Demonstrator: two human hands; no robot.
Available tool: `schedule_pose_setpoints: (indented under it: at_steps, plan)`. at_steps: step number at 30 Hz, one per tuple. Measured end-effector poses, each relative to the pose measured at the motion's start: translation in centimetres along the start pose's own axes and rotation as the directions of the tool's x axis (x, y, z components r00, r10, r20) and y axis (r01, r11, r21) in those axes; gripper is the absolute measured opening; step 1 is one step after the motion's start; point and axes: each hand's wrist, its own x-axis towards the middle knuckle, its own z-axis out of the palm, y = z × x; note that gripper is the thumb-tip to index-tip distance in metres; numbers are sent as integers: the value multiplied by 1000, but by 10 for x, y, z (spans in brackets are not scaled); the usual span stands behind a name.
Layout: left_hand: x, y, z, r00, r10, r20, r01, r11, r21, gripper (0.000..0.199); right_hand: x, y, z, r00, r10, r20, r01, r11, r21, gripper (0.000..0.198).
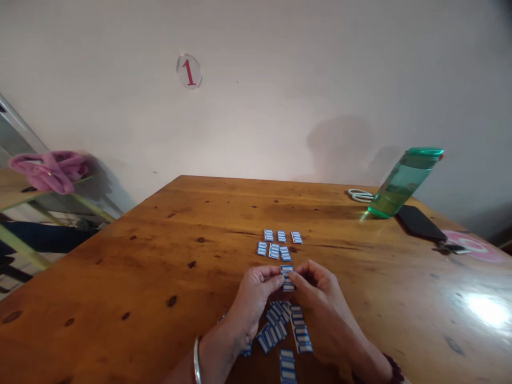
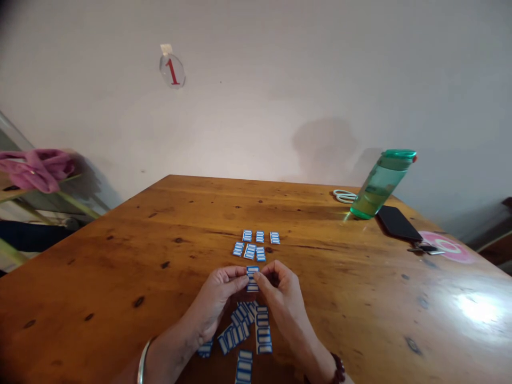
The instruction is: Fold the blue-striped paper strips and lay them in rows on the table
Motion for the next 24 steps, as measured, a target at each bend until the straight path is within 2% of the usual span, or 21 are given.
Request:
schedule_pose_setpoints:
  at_steps: [6,10,13,15,19,21,24]
  plan:
    - [1,0,0,1000,11,-16,-11,1000,-4,19,-3,-5,3,998,-63,-14,62,996,-60,26]
    - [4,5,-6,989,31,-145,-27,999,30,16,-1,-9,-1,991,-130,36,134,972,-193,21]
    - [4,13,-11,973,66,-219,-68,998,-2,16,1,-10,-6,974,-180,138,220,903,-370,14]
    - [4,18,-14,966,102,-236,-110,994,-25,19,0,-10,-9,941,-197,277,308,838,-450,11]
    - [3,24,-16,960,128,-248,-139,990,-25,20,-3,-6,-8,816,-190,547,513,675,-531,18]
    - [3,25,-16,961,125,-246,-135,991,-25,20,-4,-5,-6,766,-155,624,577,594,-561,24]
    - [3,25,-15,964,119,-237,-127,992,-20,19,-4,-7,-3,728,-99,678,627,494,-602,27]
